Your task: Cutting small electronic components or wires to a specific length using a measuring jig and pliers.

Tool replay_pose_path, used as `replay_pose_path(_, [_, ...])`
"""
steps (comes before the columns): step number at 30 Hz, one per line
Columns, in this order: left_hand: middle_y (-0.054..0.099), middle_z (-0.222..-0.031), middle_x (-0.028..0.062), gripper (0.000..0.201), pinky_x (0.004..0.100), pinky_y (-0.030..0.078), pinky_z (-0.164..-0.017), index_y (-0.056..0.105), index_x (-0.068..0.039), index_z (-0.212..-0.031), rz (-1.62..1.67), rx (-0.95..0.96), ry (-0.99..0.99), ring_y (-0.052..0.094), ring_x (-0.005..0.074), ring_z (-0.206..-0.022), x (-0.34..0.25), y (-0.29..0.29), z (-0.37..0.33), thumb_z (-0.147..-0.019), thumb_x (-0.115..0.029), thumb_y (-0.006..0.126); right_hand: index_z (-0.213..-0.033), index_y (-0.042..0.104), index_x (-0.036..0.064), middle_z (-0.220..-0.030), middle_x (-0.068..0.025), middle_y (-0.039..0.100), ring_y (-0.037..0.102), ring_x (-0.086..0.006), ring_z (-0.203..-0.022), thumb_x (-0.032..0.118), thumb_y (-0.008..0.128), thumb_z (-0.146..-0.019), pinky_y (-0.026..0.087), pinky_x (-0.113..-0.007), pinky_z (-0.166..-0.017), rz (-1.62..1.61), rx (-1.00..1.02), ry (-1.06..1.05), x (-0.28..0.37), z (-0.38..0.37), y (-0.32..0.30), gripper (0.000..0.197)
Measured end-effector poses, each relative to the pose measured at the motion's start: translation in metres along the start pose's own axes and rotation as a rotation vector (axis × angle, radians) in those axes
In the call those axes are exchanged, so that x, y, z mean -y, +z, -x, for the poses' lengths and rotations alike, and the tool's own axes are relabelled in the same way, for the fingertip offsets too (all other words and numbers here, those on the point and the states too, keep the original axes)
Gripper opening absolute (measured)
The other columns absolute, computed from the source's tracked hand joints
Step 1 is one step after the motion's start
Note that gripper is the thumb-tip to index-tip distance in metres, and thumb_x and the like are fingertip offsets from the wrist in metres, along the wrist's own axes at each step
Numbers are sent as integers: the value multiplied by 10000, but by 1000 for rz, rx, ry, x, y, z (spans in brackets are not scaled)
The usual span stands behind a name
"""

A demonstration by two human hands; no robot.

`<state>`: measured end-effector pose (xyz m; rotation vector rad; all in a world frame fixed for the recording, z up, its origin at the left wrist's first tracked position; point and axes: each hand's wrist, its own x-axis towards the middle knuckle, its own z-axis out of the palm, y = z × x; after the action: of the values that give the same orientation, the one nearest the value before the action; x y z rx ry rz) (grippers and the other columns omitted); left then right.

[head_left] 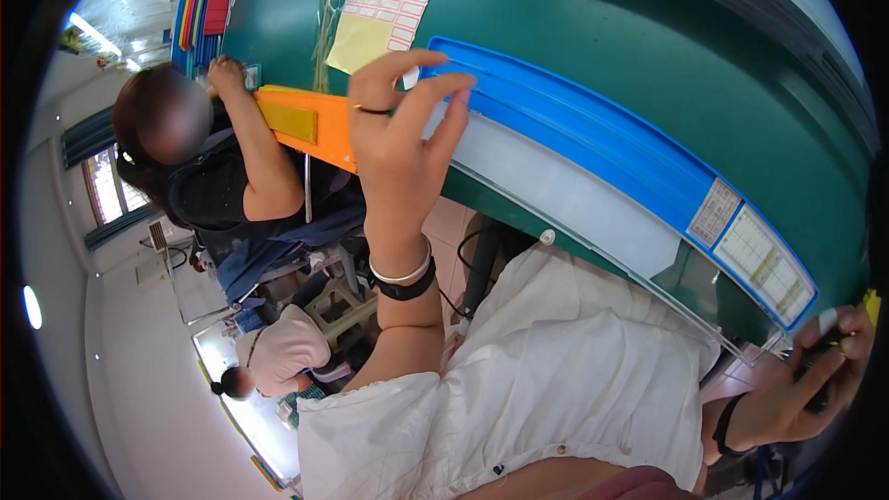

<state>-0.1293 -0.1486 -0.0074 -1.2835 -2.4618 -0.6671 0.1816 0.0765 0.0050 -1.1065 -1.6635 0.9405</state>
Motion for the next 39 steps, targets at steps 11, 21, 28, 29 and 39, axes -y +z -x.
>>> replay_pose_path(11, [721,-870,57,139,254,474,-754,784,-32,-983,-96,-274,-351,613,128,-800,8,28,4,-845,-36,794,-1026,462,47,-1080,-128,487,450,-136,-768,33,440,-984,399,-237,-700,-55,741,-190,27,16,25,50])
replay_pose_path(21, [730,-909,61,124,227,464,-723,778,-24,-980,206,-297,-509,613,99,-791,22,31,9,-862,-63,784,-1002,453,68,-1050,-130,478,444,-142,-752,30,437,-974,397,-240,-657,-65,769,-187,27,16,35,50])
replay_pose_path(28, [704,-909,33,132,205,446,-670,794,-25,-980,258,-276,-543,546,86,-788,26,29,6,-851,-53,797,-1016,461,80,-1040,-115,468,439,-141,-764,11,435,-938,392,-234,-651,-79,804,-181,26,11,37,108])
replay_pose_path(29, [704,-909,33,132,205,446,-670,794,-25,-980,257,-275,-544,546,86,-788,25,30,6,-851,-53,797,-1016,461,80,-1040,-115,468,439,-141,-764,11,435,-938,392,-234,-651,-79,805,-180,25,11,37,108])
replay_pose_path(39, [717,-895,81,194,190,526,-716,732,40,-1059,329,-320,-575,643,80,-805,27,33,3,-879,-17,776,-1027,463,72,-1037,-117,462,432,-145,-775,11,443,-937,391,-235,-644,-90,800,-179,23,11,39,110])
